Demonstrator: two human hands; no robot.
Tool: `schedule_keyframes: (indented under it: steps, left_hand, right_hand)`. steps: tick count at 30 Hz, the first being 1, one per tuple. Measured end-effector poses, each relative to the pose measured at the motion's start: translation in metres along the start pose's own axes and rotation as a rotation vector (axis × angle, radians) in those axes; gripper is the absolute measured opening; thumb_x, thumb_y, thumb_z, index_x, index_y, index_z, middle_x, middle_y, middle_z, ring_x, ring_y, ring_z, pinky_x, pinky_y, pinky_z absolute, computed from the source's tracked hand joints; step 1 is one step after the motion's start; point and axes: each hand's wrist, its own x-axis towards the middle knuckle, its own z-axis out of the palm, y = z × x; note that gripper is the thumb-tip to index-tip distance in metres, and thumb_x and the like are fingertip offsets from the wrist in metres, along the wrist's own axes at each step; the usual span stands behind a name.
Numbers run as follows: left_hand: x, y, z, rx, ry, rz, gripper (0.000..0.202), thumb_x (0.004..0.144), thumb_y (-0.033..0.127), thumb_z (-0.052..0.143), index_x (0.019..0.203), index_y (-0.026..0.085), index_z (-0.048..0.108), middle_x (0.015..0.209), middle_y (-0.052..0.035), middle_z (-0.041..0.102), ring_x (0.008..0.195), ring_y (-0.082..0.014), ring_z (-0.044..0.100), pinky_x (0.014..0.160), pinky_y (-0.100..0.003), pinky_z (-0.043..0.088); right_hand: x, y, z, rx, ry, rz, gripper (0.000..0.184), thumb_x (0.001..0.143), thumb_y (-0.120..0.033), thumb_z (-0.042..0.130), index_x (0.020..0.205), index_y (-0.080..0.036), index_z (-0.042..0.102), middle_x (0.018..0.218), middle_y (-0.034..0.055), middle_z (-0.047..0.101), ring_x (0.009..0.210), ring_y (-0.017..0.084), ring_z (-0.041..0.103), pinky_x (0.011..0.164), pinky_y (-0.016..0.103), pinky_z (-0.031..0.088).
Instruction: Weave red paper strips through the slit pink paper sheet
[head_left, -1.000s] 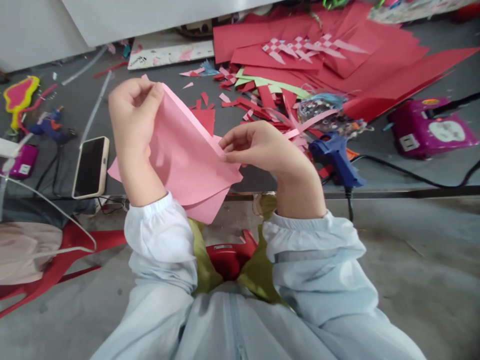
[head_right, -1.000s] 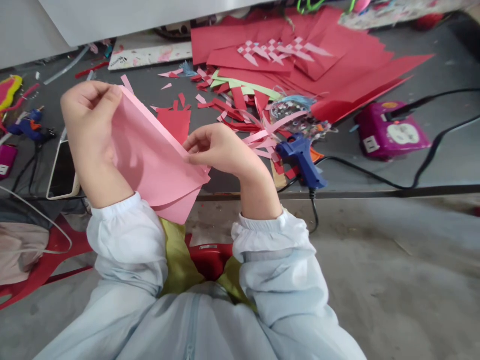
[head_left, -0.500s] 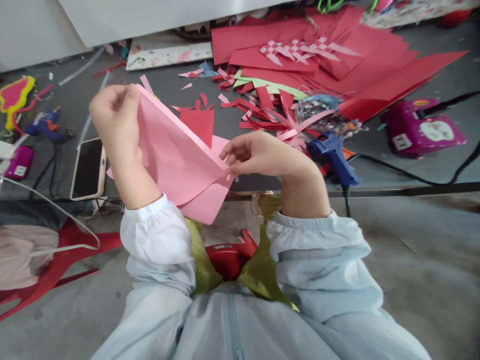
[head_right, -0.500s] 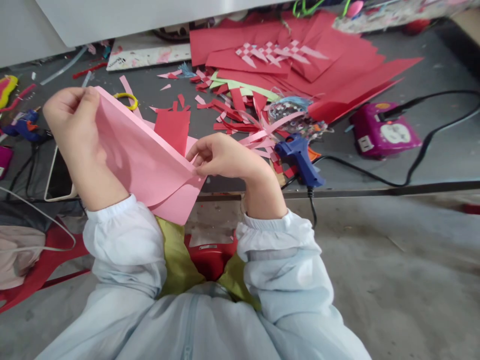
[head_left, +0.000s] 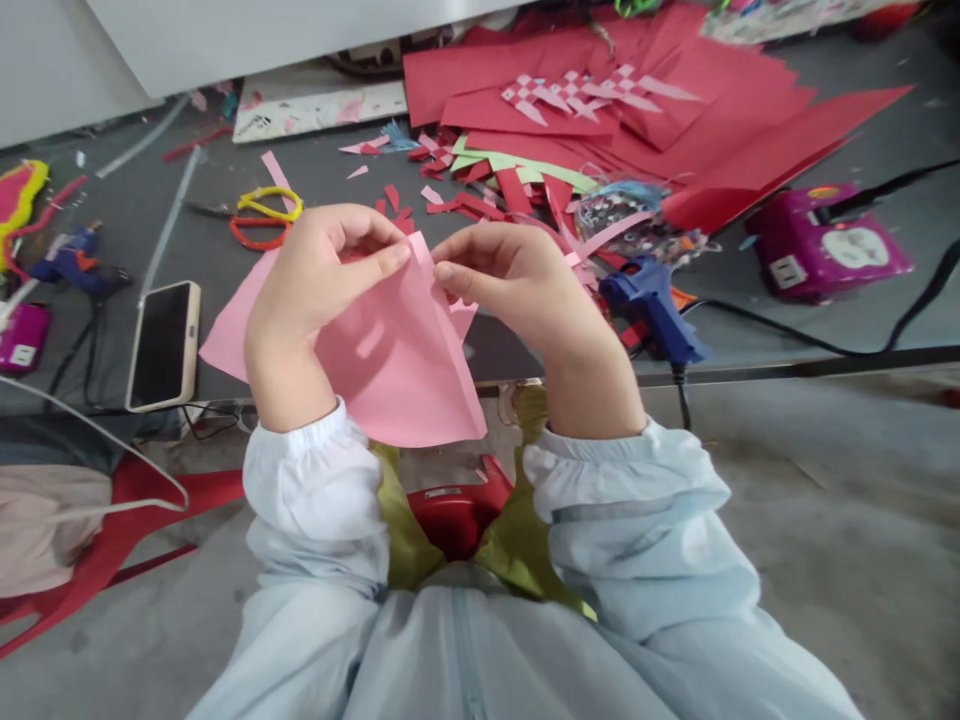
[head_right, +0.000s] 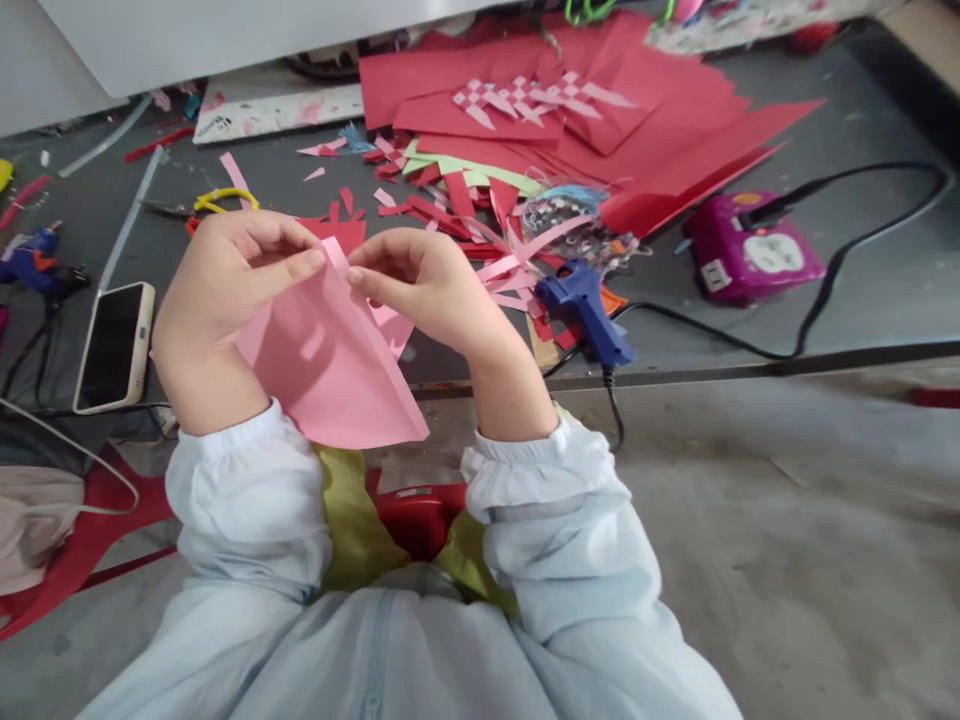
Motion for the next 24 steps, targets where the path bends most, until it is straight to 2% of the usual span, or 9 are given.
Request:
schedule_keyframes:
  steps: [6, 11, 16, 21, 24]
  left_hand:
    - [-0.001, 0.007, 0.008, 0.046, -0.119, 0.01, 0.018, 0.08, 0.034, 0.074, 0.072, 0.019, 0.069, 0.072, -0.0012, 0.067, 0.073, -0.0173, 0.065, 0.073, -0.032, 0.055]
    - [0.0, 0.006, 0.009, -0.028, -0.103, 0.095, 0.011, 0.077, 0.032, 0.079, 0.072, 0.024, 0.073, 0.069, 0.0006, 0.069, 0.067, -0.0157, 0.062, 0.07, -0.033, 0.054]
    - [0.001, -0.001, 0.007, -0.128, -0.097, 0.103, 0.007, 0.072, 0.028, 0.082, 0.071, 0.026, 0.076, 0.069, 0.0018, 0.072, 0.063, -0.0144, 0.059, 0.065, -0.033, 0.051]
    - [0.003, -0.005, 0.009, -0.217, -0.043, 0.111, 0.008, 0.07, 0.026, 0.085, 0.07, 0.027, 0.077, 0.065, 0.0013, 0.071, 0.06, -0.0149, 0.058, 0.06, -0.034, 0.048]
    - [0.002, -0.002, 0.009, -0.245, -0.029, 0.104, 0.008, 0.071, 0.019, 0.083, 0.07, 0.025, 0.078, 0.062, 0.0007, 0.069, 0.058, -0.014, 0.057, 0.059, -0.032, 0.047]
  right_hand:
    - [-0.001, -0.001, -0.001, 0.003, 0.056, -0.038, 0.031, 0.075, -0.047, 0.08, 0.08, -0.019, 0.067, 0.075, -0.0014, 0.066, 0.068, 0.01, 0.062, 0.066, 0.026, 0.059]
    - [-0.002, -0.002, -0.004, -0.003, 0.078, -0.054, 0.038, 0.07, -0.054, 0.081, 0.079, -0.02, 0.067, 0.073, -0.0014, 0.066, 0.069, 0.011, 0.064, 0.066, 0.028, 0.061]
    - [-0.001, -0.001, -0.002, 0.023, 0.098, -0.101, 0.041, 0.066, -0.057, 0.082, 0.075, -0.019, 0.068, 0.074, -0.0019, 0.068, 0.066, 0.01, 0.065, 0.063, 0.026, 0.06]
    - [0.0, 0.004, 0.002, -0.002, 0.11, -0.146, 0.041, 0.069, -0.06, 0.078, 0.077, -0.021, 0.068, 0.076, -0.0021, 0.07, 0.072, 0.012, 0.068, 0.063, 0.026, 0.06]
    - [0.001, 0.004, 0.003, -0.024, 0.119, -0.171, 0.037, 0.071, -0.058, 0.077, 0.078, -0.022, 0.068, 0.077, -0.002, 0.07, 0.081, 0.015, 0.071, 0.066, 0.027, 0.061]
